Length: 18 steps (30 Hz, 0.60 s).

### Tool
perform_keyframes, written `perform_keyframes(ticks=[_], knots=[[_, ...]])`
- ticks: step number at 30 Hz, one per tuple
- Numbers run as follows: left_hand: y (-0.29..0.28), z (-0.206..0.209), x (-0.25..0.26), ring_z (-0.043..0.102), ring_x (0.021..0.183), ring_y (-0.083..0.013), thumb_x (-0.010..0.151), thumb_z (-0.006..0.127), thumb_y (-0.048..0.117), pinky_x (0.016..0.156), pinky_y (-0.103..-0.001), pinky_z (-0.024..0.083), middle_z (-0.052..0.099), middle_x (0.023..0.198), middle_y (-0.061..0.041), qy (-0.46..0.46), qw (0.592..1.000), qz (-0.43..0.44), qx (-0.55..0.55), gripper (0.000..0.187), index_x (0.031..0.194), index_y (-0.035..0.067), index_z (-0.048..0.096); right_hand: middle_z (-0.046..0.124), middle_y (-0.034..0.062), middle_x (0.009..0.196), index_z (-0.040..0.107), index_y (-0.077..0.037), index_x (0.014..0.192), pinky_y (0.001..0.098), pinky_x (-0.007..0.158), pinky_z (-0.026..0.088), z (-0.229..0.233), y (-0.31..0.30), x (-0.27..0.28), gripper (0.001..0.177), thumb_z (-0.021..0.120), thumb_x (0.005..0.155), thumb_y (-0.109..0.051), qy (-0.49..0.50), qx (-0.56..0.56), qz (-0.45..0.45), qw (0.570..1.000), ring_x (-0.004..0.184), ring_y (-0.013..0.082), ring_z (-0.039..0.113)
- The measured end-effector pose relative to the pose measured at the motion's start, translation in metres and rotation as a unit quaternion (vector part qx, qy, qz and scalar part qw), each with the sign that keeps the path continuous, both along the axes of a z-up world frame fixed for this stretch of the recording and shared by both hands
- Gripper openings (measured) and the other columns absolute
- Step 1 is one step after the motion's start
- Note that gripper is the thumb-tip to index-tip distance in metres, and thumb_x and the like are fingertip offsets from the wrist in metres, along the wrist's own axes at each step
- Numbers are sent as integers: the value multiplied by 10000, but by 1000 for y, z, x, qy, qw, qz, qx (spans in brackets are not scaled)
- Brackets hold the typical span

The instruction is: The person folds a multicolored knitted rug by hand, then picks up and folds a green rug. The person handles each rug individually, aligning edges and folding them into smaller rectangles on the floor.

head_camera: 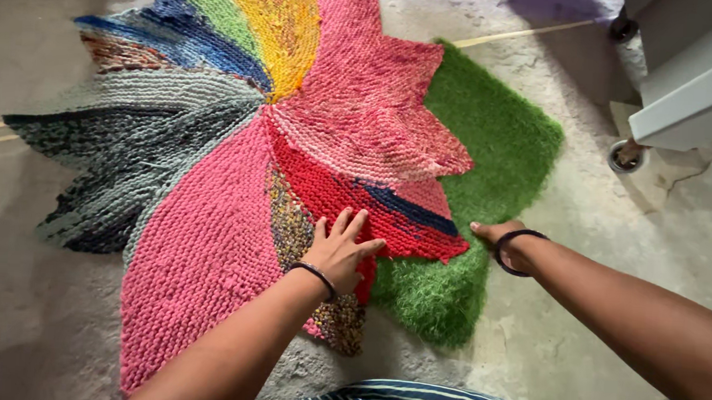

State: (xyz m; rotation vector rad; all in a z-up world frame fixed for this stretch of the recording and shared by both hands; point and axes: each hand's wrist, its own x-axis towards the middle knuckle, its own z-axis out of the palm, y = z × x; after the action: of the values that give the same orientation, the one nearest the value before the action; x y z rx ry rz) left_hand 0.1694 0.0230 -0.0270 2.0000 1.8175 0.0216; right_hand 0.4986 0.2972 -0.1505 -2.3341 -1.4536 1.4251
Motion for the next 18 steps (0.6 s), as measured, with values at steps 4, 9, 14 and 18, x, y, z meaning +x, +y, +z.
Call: perform_keyframes(ticks=[4, 9, 14, 18], knots=[[-1, -10, -5, 185, 1508, -404, 774, 801, 286, 1137, -649, 254, 192, 1649, -174, -13, 1000, 3, 25, 830, 1515, 298, 428, 731, 217, 1185, 690, 105, 1189, 406, 876, 528, 22, 1, -8, 588, 876, 783, -277, -48, 23, 99, 994, 1042, 295, 679], [-14, -16, -42, 279, 1480, -385, 728, 850, 416, 1157, -569, 334, 310, 1597, -150, -50, 992, 92, 65, 862, 1474, 249, 451, 706, 194, 1028, 645, 0, 1125, 457, 746, 570, 160, 25, -70, 507, 786, 733, -288, 61, 160, 84, 982, 877, 293, 683], [-48, -9, -101, 277, 1474, -379, 731, 874, 423, 1109, -591, 345, 306, 1597, -136, -11, 985, 167, 30, 908, 1487, 240, 406, 707, 171, 1115, 613, 33, 1265, 425, 806, 564, 331, 13, -124, 558, 766, 817, -263, 14, 401, 266, 877, 948, 295, 697], [-88, -6, -129, 276, 1499, -366, 753, 864, 454, 1152, -556, 345, 303, 1608, -125, 44, 978, 198, -44, 948, 1531, 255, 361, 689, 189, 1166, 551, 1, 1346, 454, 698, 647, 425, 3, -151, 557, 739, 873, -226, 174, 405, 285, 851, 876, 261, 741]])
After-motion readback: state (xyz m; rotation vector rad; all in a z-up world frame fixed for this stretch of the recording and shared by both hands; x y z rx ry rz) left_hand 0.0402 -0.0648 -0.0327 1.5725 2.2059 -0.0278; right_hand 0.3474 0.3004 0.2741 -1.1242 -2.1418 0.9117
